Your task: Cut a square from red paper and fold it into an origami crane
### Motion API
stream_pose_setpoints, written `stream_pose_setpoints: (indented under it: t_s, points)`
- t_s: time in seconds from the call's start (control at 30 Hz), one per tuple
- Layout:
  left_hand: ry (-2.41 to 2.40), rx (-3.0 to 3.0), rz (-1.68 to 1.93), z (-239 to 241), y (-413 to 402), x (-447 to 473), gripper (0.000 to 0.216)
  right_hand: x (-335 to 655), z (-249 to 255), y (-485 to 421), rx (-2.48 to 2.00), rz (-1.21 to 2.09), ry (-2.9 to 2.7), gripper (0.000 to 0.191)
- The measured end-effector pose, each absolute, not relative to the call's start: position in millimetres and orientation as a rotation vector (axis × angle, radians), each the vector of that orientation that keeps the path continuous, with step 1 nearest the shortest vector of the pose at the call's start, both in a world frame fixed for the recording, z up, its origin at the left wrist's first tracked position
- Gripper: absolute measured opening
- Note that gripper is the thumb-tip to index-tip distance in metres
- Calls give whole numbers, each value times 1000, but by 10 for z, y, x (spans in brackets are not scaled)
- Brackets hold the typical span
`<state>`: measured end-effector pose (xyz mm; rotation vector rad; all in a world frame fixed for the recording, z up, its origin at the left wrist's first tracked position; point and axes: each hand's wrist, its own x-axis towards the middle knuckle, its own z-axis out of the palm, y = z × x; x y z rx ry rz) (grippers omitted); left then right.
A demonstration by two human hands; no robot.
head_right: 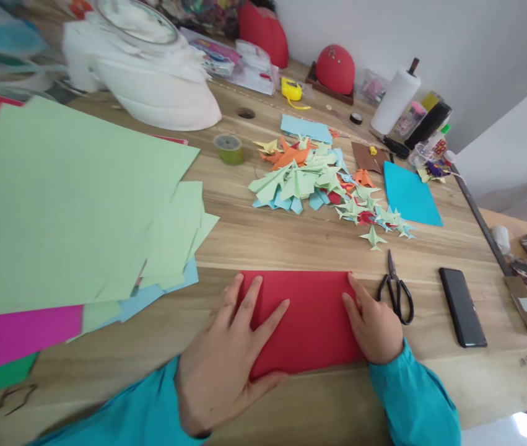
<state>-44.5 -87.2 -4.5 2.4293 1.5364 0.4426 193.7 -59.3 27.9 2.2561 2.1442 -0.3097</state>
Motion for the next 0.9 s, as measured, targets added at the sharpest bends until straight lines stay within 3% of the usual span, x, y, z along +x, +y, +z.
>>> stream_pose_setpoints:
  t_s: [0.2, 0.43, 0.9]
  points:
    - [1573, 2346, 348, 84, -874, -406, 87, 1996, 252, -576, 2015, 82, 2132, 46]
    - [1595, 2312, 348, 100, -895, -384, 88, 1888, 335, -486, 1733, 602, 2368, 32]
    - [1561, 2363, 318, 144, -830, -436, 87, 1876, 240, -499, 1776, 589, 2436, 31]
